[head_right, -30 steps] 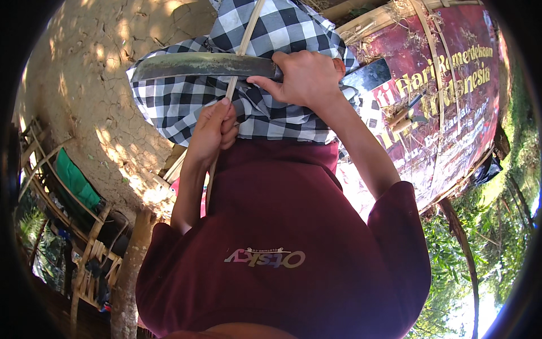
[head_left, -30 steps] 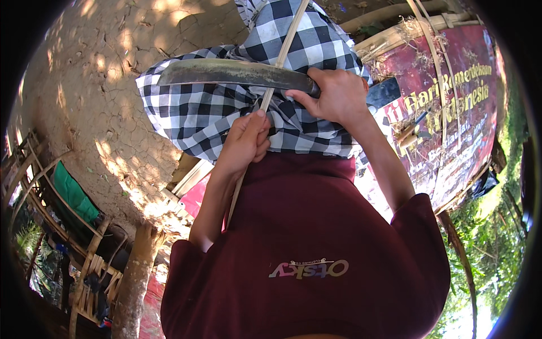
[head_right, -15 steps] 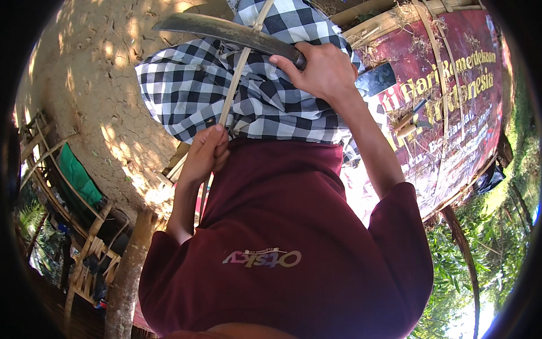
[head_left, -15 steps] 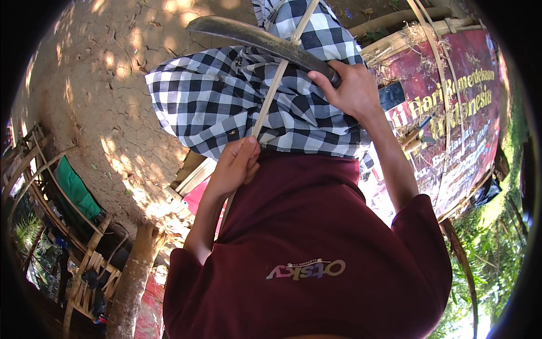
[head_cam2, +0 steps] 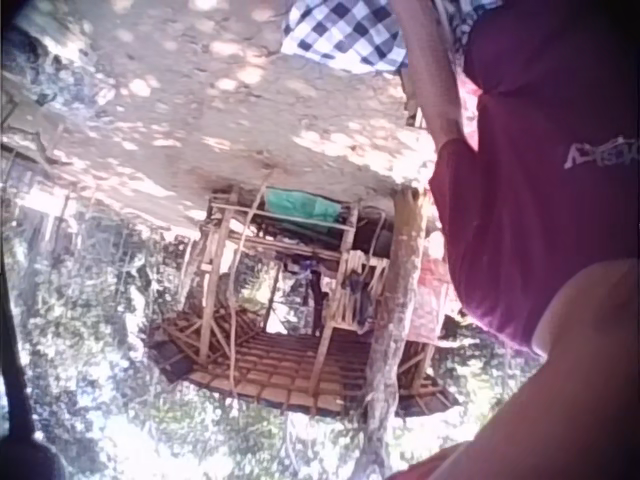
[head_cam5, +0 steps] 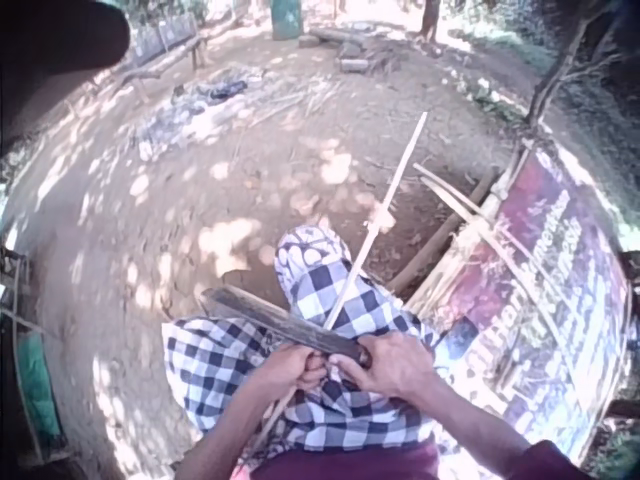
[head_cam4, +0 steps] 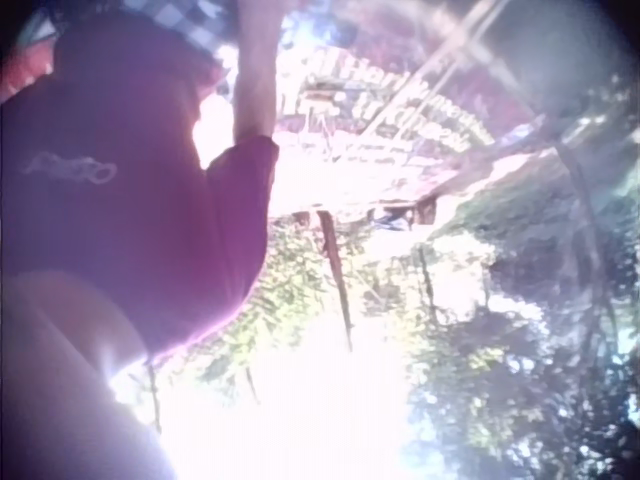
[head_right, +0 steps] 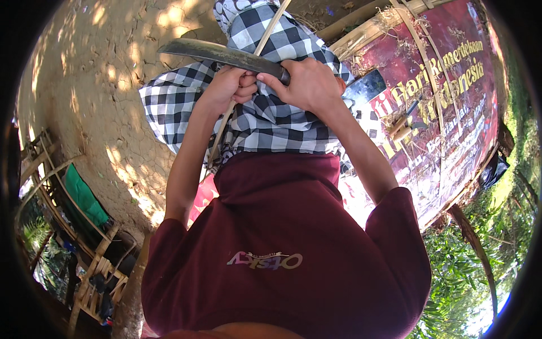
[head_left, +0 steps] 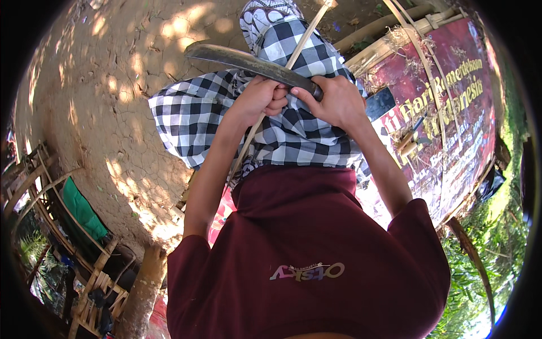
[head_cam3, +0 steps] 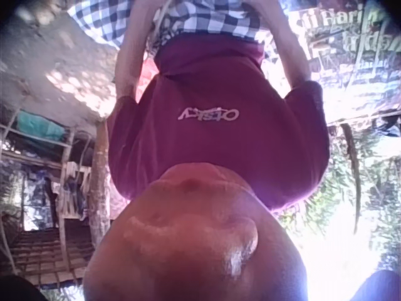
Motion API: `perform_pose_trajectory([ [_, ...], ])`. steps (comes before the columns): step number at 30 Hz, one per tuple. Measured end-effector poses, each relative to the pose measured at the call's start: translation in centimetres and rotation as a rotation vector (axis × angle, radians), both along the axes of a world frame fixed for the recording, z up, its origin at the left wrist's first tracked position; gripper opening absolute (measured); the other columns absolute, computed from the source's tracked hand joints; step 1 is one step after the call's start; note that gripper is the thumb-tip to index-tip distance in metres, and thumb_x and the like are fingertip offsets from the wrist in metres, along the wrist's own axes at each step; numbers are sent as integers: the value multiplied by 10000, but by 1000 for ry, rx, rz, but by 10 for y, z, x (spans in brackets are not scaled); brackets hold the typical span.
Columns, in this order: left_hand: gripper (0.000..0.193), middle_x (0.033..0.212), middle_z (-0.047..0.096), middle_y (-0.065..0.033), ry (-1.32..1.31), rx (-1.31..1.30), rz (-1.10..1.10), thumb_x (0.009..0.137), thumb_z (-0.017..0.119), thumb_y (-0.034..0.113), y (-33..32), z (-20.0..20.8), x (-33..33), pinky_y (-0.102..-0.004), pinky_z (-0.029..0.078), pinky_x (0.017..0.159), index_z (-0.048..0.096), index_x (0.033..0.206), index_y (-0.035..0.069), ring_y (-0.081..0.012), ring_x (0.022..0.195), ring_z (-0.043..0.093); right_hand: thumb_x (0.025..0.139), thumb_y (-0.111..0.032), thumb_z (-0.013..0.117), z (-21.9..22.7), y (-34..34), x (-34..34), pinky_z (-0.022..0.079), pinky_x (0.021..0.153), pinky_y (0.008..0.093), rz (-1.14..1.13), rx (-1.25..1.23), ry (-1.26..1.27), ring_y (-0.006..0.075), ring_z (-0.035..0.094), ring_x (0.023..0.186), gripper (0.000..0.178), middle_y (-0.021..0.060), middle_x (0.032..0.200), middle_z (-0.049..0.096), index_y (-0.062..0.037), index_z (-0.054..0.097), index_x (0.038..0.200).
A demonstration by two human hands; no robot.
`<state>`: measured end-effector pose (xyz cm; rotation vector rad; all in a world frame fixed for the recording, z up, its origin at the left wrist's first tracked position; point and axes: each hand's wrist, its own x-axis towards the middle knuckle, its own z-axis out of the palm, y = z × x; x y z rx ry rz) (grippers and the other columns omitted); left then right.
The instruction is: The person shaves a thin strip of bamboo using a large blade by drawing the blade repeatedly along the length of the wood while holding the strip in place.
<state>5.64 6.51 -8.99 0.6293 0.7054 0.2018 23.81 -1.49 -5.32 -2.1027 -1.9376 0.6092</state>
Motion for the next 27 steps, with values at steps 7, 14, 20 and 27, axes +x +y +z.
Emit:
perform_pose_trajectory([
  [7, 285, 550, 252, 83, 104, -52, 45, 996, 407, 178, -22, 16, -9, -230, 128, 378, 364, 717, 140, -24, 417, 228, 804, -687, 565, -10, -7, -4, 549, 547, 441, 36, 25, -89, 336, 676, 600, 649, 159, 581, 633, -54, 709, 810],
  [14, 361, 549, 224, 78, 182, -100, 81, 1033, 425, 351, -56, 28, -41, -226, 143, 376, 373, 741, 146, -34, 418, 200, 801, -704, 555, -14, -2, 2, 542, 528, 439, -49, 2, -108, 337, 668, 574, 664, 159, 591, 637, -56, 701, 805],
  [20, 391, 540, 218, 68, 224, -123, 55, 1041, 400, 372, -102, 49, -91, -229, 156, 368, 361, 726, 144, -38, 408, 191, 789, -614, 648, -19, -13, 10, 520, 537, 448, 10, 70, -120, 344, 655, 579, 545, 139, 604, 637, -69, 667, 779],
  [27, 370, 538, 260, 72, 274, -177, 63, 1053, 381, 320, -147, 79, -129, -219, 195, 379, 402, 743, 118, -33, 410, 220, 817, -608, 622, -20, -7, 12, 513, 522, 445, -141, 123, -128, 355, 641, 563, 547, 153, 560, 603, -66, 650, 750],
])
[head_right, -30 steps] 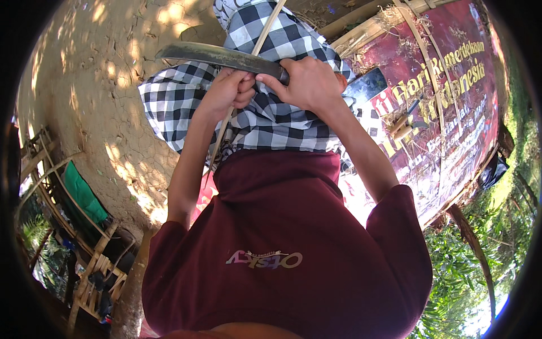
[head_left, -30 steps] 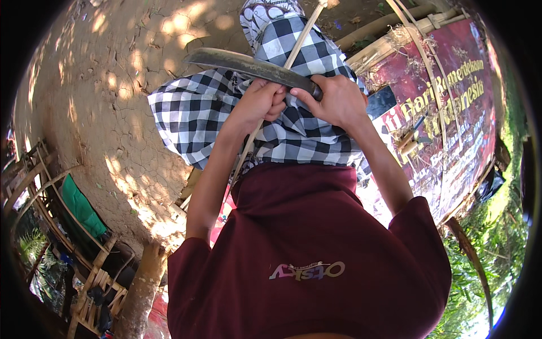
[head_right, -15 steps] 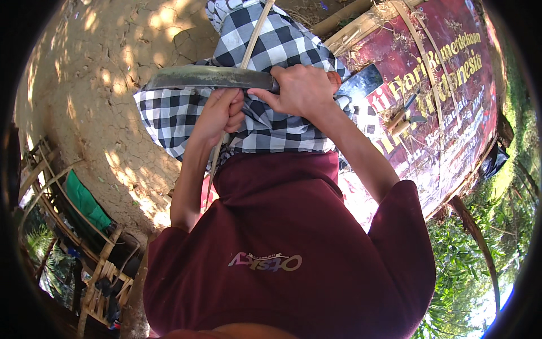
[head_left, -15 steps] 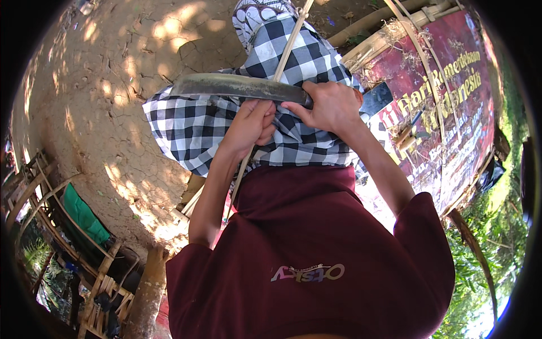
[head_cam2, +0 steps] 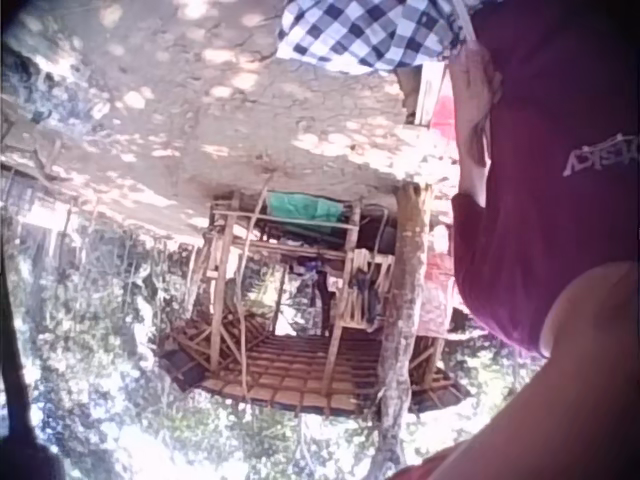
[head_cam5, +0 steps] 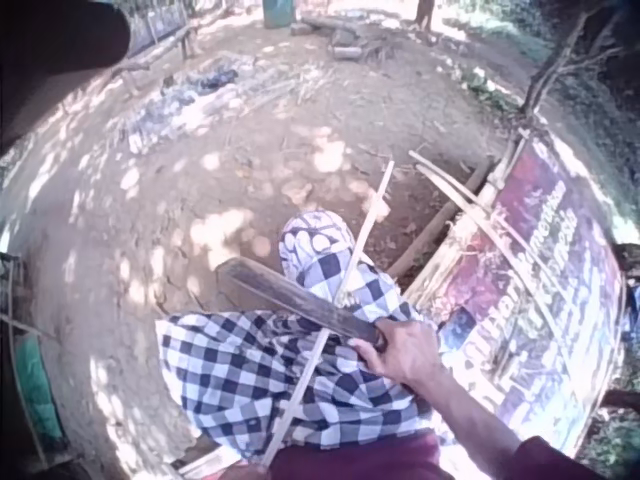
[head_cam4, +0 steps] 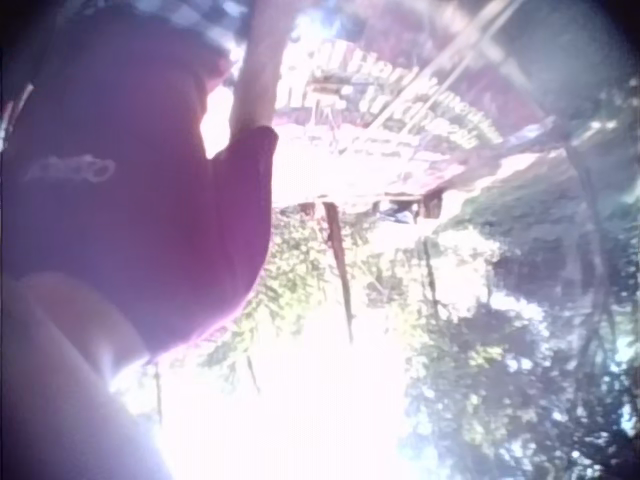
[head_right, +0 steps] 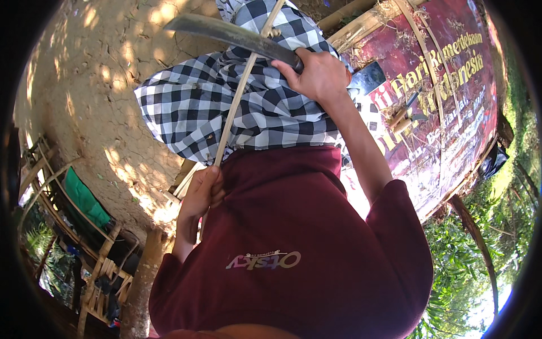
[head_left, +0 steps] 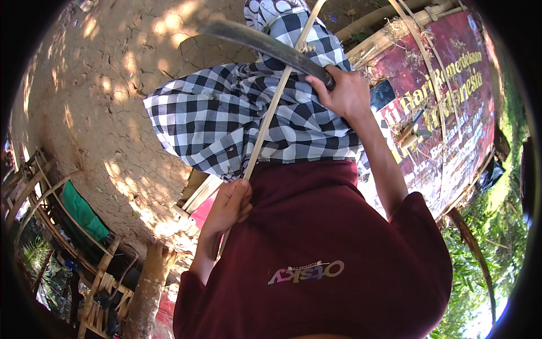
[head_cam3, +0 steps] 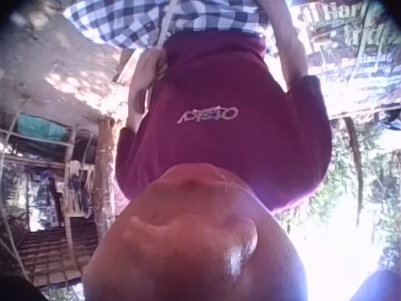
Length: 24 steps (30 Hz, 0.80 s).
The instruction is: The person shaves a thin strip of bamboo using a large blade by drawing the blade repeatedly along the length of the wood while holding the strip in place.
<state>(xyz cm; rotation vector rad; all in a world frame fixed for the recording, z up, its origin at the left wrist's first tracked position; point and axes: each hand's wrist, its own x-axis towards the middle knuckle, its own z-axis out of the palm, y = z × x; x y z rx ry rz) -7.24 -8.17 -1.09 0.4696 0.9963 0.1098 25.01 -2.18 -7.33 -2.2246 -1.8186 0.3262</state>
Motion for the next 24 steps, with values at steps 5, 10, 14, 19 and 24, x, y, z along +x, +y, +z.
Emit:
perform_pose_trajectory([
  [5, 375, 529, 266, 72, 9, 32, -13, 1054, 379, 312, -12, 2, -23, -217, 196, 386, 410, 737, 115, -34, 409, 218, 806, -655, 600, 0, -12, -3, 523, 494, 429, 83, 48, -12, 320, 644, 520, 609, 117, 525, 606, -52, 675, 764],
  [10, 378, 524, 261, 71, -11, 141, -10, 1054, 382, 314, -3, -12, -15, -222, 189, 383, 410, 736, 112, -35, 408, 221, 822, -587, 632, 23, -11, -5, 505, 535, 436, 147, -38, 81, 331, 638, 557, 526, 138, 559, 595, -62, 663, 800],
  [14, 384, 521, 256, 69, -9, 145, 5, 1054, 378, 320, 5, -17, 10, -231, 185, 377, 402, 733, 111, -36, 403, 228, 794, -633, 632, 31, -26, -33, 496, 492, 388, 375, -18, 69, 282, 633, 515, 559, 89, 552, 591, -75, 633, 751],
  [19, 376, 521, 262, 67, -20, 211, 12, 1052, 388, 304, 4, -7, 15, -231, 197, 375, 397, 731, 108, -37, 400, 232, 807, -707, 552, 39, -14, -17, 501, 483, 394, 417, 17, 35, 279, 642, 520, 652, 89, 546, 603, -65, 639, 728],
  [24, 394, 530, 290, 64, 95, 335, -32, 1054, 385, 274, -9, 0, -10, -222, 215, 392, 403, 700, 100, -29, 413, 266, 852, -736, 449, 18, 50, 97, 542, 679, 459, -269, -40, 55, 405, 668, 703, 762, 198, 634, 642, -9, 678, 817],
])
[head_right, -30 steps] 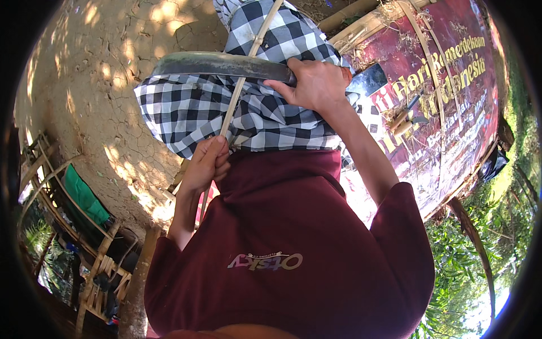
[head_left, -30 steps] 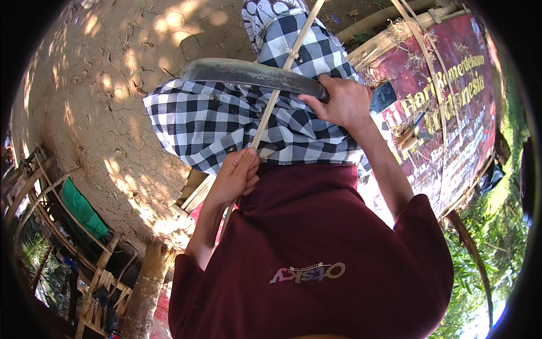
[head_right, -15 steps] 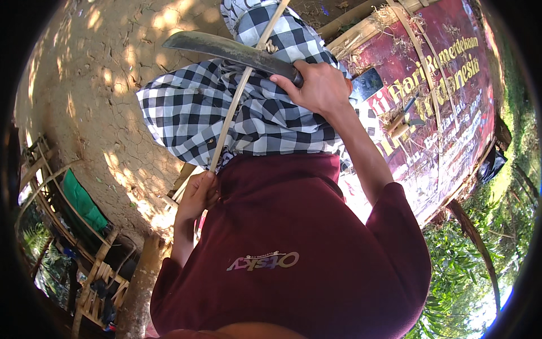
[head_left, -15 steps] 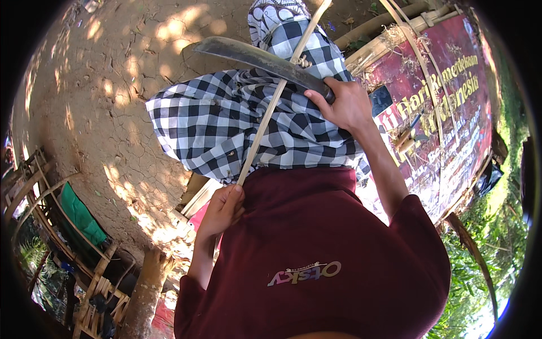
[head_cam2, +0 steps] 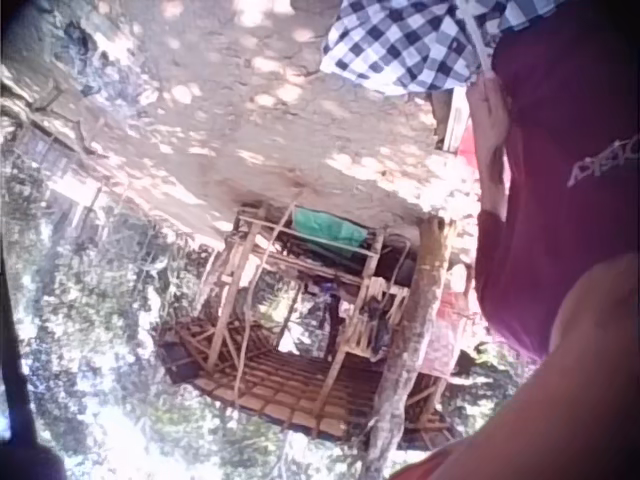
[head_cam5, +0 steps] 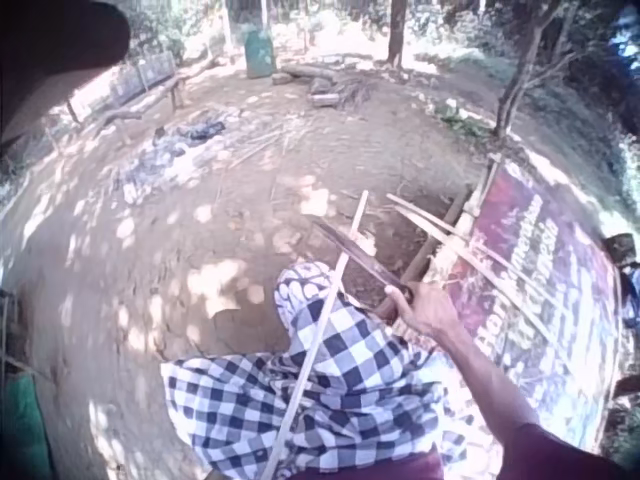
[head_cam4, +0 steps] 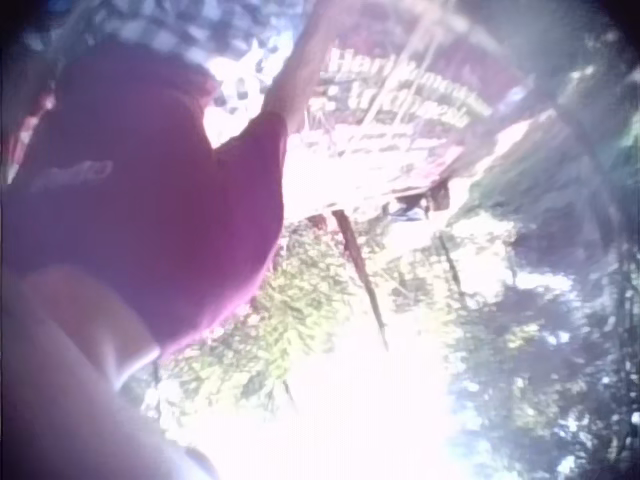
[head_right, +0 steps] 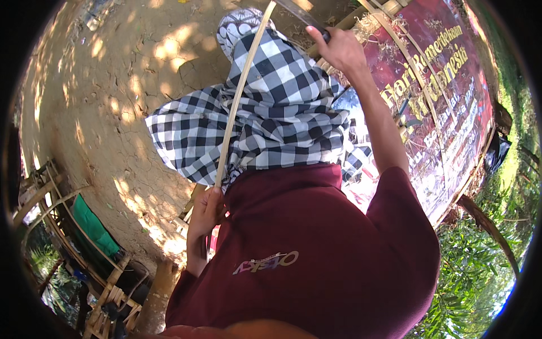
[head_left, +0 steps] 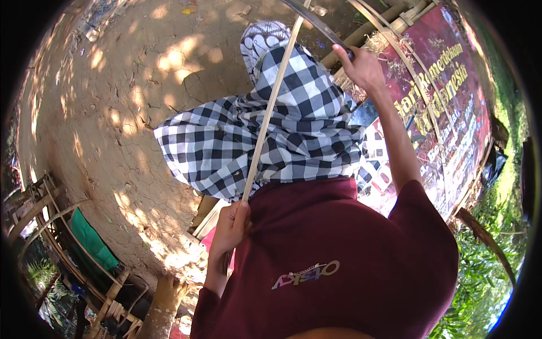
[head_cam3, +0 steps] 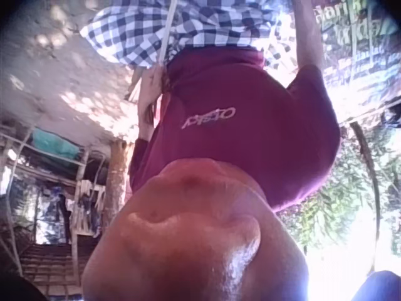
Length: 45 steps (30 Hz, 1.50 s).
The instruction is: The person shaves a thin strip of bamboo using a large blade by drawing the blade repeatedly along the length of the wood while holding the strip in place.
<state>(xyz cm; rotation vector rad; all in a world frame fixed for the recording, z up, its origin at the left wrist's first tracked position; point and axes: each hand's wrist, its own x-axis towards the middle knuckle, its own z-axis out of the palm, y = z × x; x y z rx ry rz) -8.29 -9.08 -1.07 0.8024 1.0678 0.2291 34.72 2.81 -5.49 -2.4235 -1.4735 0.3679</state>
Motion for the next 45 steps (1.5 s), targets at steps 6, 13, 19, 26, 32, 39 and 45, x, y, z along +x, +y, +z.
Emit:
perform_pose_trajectory([
  [6, 394, 530, 272, 63, -127, 35, 18, 1055, 380, 272, 20, 5, 7, -221, 209, 392, 391, 705, 92, -27, 419, 245, 877, -649, 525, 34, -18, -33, 519, 582, 434, 122, 91, 186, 354, 634, 562, 647, 134, 536, 585, -24, 671, 795],
  [13, 391, 528, 247, 56, -230, -2, 122, 1054, 378, 308, 74, -1, 55, -225, 191, 388, 383, 721, 102, -35, 416, 213, 808, -528, 678, 28, -40, -126, 448, 468, 394, 597, 251, 233, 288, 585, 474, 476, 95, 530, 545, -57, 626, 759],
  [19, 305, 540, 208, 64, -293, -87, 191, 1035, 393, 245, 75, 7, 64, -223, 141, 366, 388, 752, 129, -43, 407, 185, 748, -587, 698, 31, -58, -161, 417, 430, 352, 775, 291, 304, 240, 574, 459, 517, 44, 532, 541, -93, 564, 679],
  [26, 382, 532, 205, 66, -379, -209, 233, 1038, 390, 329, 81, 13, 56, -225, 135, 367, 339, 706, 144, -41, 413, 177, 698, -651, 687, 14, -28, -145, 404, 445, 352, 782, 486, 117, 236, 551, 444, 561, 42, 530, 510, -113, 538, 649],
  [32, 454, 507, 199, 70, -551, -400, 271, 1030, 408, 399, 30, 2, -3, -221, 137, 353, 328, 666, 140, -45, 394, 163, 906, -614, 493, 4, 39, -41, 517, 632, 449, -129, 183, 266, 398, 669, 679, 690, 211, 631, 638, 41, 672, 784],
  [39, 457, 528, 273, 41, -520, -205, 290, 1033, 399, 389, 36, -14, 5, -227, 225, 377, 332, 662, 130, -71, 431, 253, 942, -422, 584, -7, -5, -34, 359, 467, 312, -4, 390, 402, 104, 437, 475, 482, 47, 481, 459, 22, 624, 761],
  [45, 439, 556, 300, 36, -231, 107, 335, 1039, 405, 338, 78, 4, 47, -219, 246, 419, 343, 669, 110, -63, 459, 270, 836, -448, 698, 20, -25, -117, 435, 462, 368, 343, 339, 347, 275, 552, 429, 421, 81, 460, 492, -43, 634, 741],
])
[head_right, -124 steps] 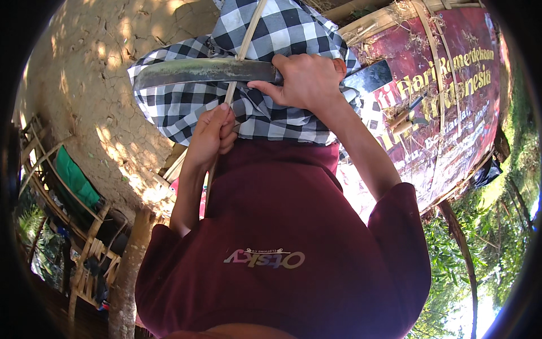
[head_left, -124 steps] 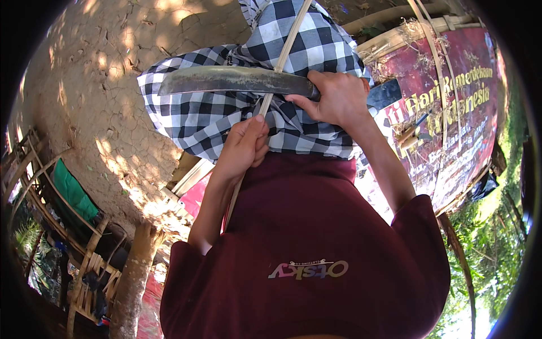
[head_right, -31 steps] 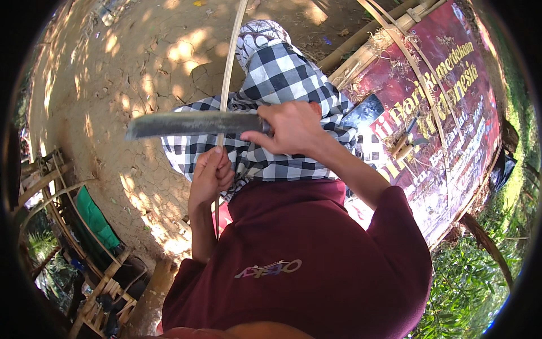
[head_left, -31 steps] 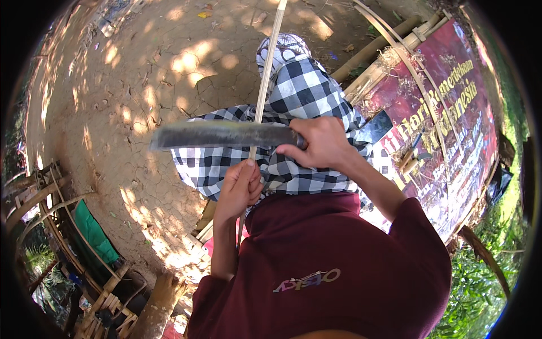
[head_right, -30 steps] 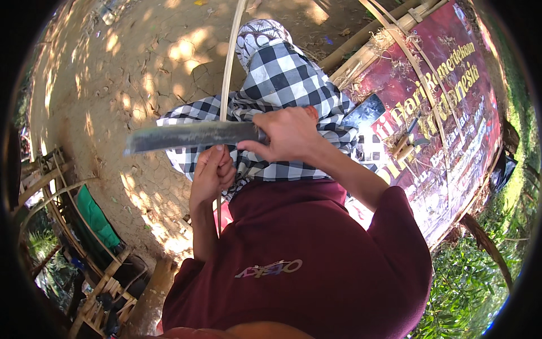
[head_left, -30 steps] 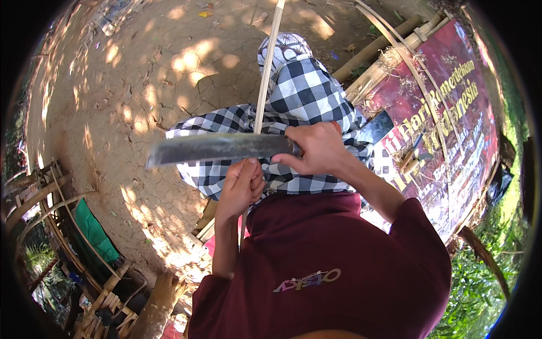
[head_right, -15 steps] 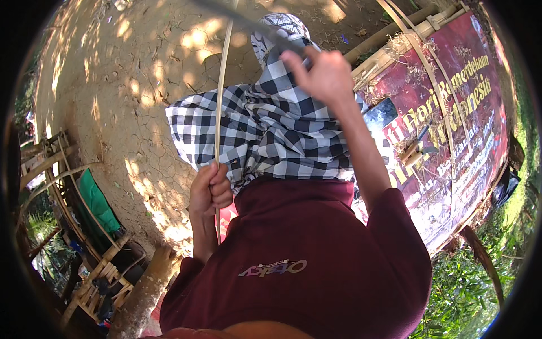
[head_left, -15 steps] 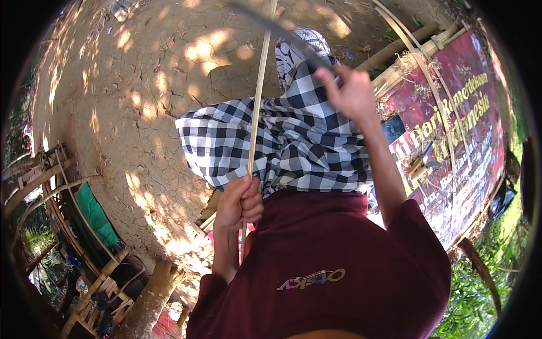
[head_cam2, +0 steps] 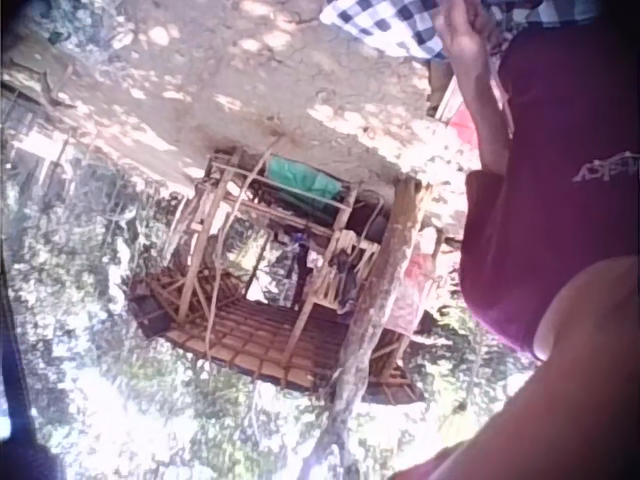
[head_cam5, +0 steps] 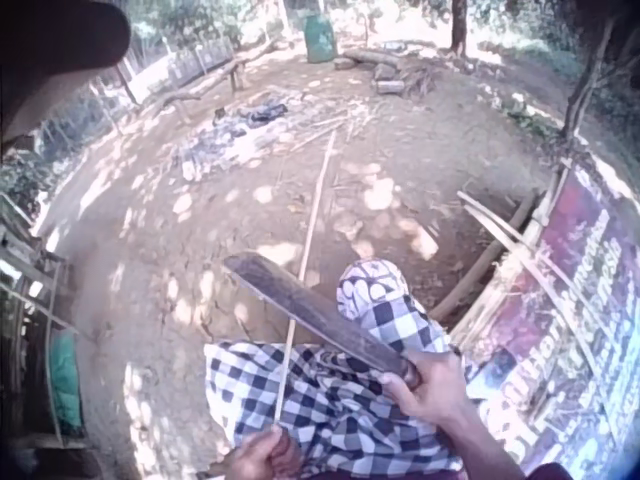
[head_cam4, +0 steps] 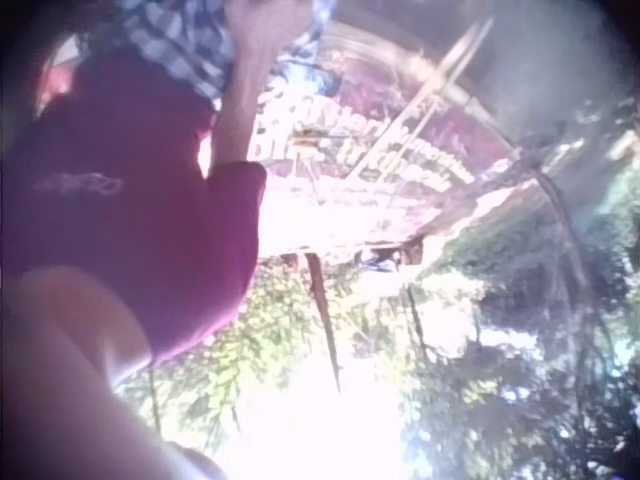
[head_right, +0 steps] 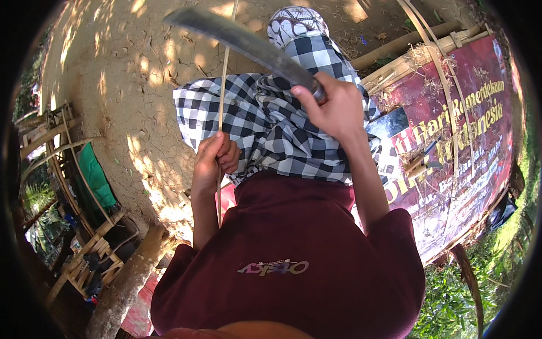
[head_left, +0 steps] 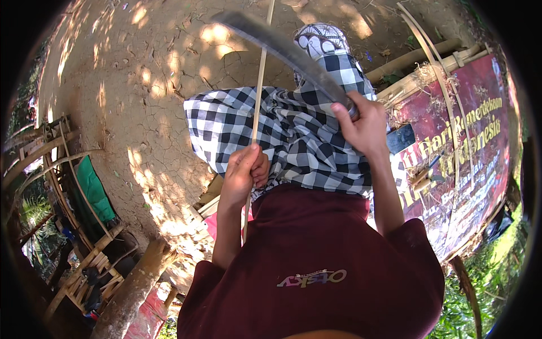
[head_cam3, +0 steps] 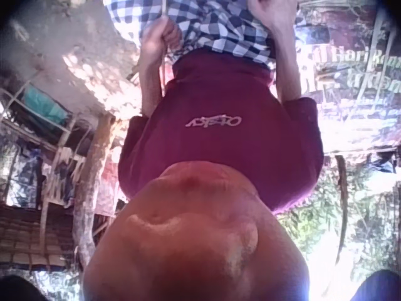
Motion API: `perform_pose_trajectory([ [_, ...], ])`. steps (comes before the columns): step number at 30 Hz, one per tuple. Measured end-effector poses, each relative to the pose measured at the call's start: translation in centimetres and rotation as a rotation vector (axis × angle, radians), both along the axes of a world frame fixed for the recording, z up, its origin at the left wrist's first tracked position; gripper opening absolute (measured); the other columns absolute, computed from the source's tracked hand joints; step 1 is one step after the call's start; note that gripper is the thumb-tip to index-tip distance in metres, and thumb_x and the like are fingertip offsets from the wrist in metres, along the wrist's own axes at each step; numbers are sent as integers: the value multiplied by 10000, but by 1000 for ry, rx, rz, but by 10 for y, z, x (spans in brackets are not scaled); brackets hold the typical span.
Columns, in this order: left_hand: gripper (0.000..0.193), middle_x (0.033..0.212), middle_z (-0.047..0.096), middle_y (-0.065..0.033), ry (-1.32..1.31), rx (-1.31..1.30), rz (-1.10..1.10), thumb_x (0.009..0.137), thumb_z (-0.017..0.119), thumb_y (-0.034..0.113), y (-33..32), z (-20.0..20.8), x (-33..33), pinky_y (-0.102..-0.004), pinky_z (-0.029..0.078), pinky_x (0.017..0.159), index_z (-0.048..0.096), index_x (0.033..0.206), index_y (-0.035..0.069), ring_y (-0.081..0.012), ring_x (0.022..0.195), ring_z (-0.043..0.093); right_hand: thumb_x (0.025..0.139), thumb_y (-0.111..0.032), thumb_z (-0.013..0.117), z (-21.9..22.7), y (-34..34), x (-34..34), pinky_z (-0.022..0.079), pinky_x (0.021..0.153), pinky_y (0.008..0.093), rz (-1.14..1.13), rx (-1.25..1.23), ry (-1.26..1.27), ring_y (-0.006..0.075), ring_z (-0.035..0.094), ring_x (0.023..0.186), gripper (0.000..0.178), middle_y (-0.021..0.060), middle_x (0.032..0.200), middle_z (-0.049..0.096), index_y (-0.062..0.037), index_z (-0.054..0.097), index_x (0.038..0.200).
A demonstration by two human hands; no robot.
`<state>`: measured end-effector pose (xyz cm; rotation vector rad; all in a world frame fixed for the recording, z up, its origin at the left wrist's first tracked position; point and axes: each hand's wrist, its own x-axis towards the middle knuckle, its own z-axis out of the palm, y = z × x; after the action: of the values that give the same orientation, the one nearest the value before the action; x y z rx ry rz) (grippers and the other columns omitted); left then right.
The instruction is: The person shaves a thin strip of bamboo using a large blade by drawing the blade repeatedly along the length of the wood while holding the strip in place.
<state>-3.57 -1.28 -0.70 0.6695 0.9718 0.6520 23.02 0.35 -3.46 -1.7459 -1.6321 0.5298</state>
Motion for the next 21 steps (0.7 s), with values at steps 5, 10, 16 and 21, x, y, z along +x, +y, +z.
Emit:
perform_pose_trajectory([
  [5, 394, 573, 327, 46, 136, 139, -37, 1044, 390, 257, 0, 3, 14, -219, 226, 433, 412, 692, 82, -37, 477, 279, 792, -550, 692, 15, -10, -49, 459, 449, 367, 285, 55, -9, 262, 596, 475, 521, 67, 542, 566, -50, 583, 694],
  [10, 320, 595, 409, 55, 456, 533, -102, 1032, 384, 152, -14, -9, 22, -226, 229, 452, 535, 773, 42, -21, 503, 321, 794, -627, 634, 12, -12, -58, 468, 442, 366, 502, 22, -3, 268, 608, 479, 589, 90, 570, 603, -45, 595, 713],
  [16, 391, 559, 377, 44, 628, 614, -148, 1038, 385, 199, -23, -2, 17, -255, 238, 470, 461, 693, 31, -43, 521, 315, 819, -652, 586, 12, -6, -41, 491, 470, 377, 489, 68, -263, 287, 624, 502, 616, 101, 568, 608, -41, 613, 743],
  [21, 403, 532, 360, 11, 604, 440, -163, 1031, 386, 201, -66, 12, -30, -280, 247, 468, 413, 665, 34, -75, 496, 313, 916, -638, 463, -5, 58, 72, 518, 610, 466, -243, -382, -121, 379, 679, 681, 700, 222, 649, 644, 22, 686, 852],
])
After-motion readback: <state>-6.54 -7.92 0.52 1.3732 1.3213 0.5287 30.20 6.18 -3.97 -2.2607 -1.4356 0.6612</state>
